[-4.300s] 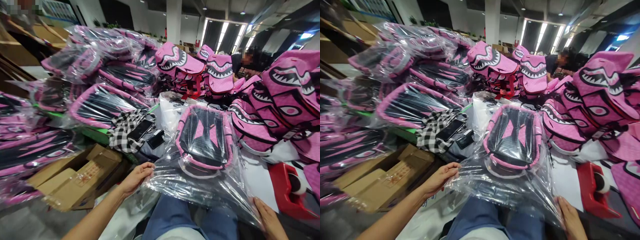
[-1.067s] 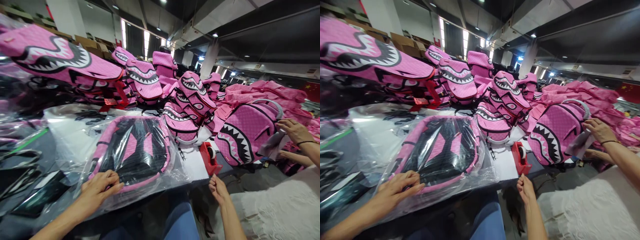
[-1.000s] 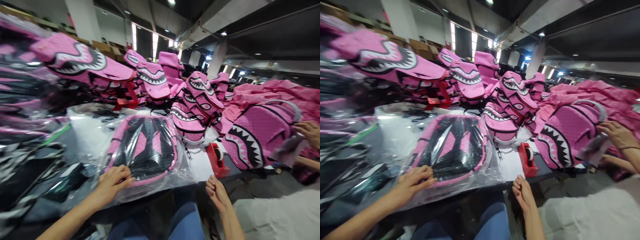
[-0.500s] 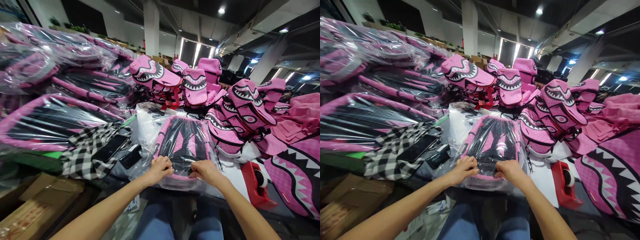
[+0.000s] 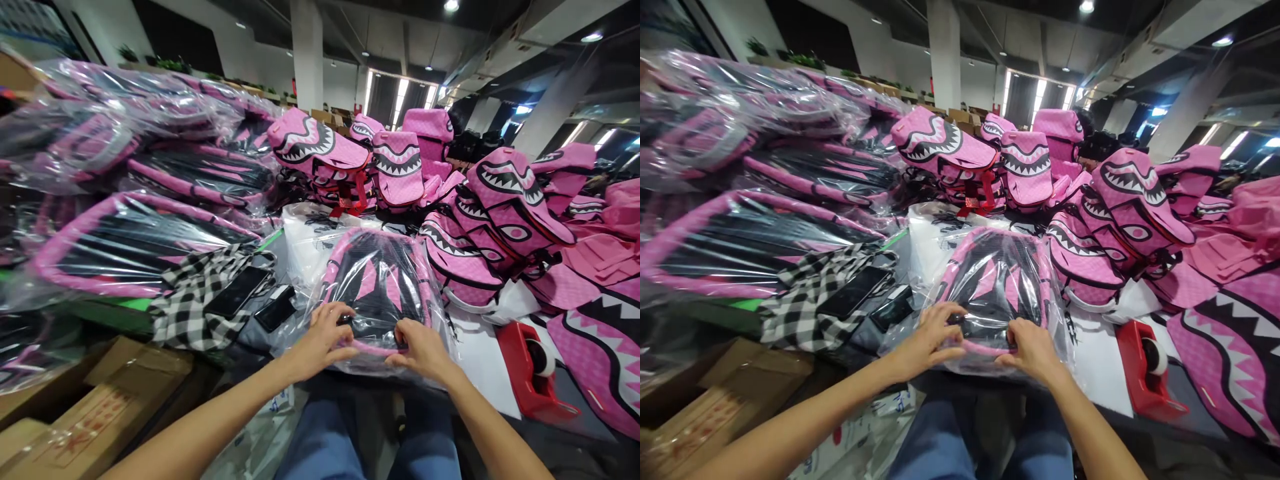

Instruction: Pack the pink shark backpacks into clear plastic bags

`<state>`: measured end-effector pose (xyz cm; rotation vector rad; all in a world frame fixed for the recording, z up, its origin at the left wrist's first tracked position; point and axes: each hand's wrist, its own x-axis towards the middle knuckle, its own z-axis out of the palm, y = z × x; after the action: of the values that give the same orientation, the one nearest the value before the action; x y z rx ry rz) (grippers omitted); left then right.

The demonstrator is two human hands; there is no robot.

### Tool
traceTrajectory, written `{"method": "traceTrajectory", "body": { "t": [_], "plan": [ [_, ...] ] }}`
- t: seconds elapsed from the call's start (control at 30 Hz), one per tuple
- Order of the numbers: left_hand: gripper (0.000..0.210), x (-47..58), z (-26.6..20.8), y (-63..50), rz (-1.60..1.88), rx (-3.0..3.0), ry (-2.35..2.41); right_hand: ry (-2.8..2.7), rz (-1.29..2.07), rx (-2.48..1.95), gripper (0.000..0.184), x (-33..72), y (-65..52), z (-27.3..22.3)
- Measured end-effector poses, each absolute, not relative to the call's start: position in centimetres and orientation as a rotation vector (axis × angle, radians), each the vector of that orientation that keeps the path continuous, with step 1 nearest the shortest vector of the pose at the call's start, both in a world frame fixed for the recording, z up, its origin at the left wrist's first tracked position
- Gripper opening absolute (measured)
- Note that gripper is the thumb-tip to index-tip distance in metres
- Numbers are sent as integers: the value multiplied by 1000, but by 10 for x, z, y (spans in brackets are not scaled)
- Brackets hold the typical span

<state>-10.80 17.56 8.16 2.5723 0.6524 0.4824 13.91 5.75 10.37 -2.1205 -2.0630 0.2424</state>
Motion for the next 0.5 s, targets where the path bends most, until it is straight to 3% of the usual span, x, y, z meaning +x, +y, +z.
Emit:
{"method": "traceTrajectory", "body": {
  "t": [0.13, 0.37, 0.5],
  "plan": [
    [7, -141, 87, 180, 586, 2795, 647, -2063, 313, -2087, 42, 149, 62, 104],
    [14, -136, 73, 216, 464, 2560, 778, -1943, 330, -1857, 37, 148, 49, 98],
    [22, -127, 65, 224, 414, 2456, 777, -1485, 256, -1737, 43, 170, 1, 92]
  ]
}}
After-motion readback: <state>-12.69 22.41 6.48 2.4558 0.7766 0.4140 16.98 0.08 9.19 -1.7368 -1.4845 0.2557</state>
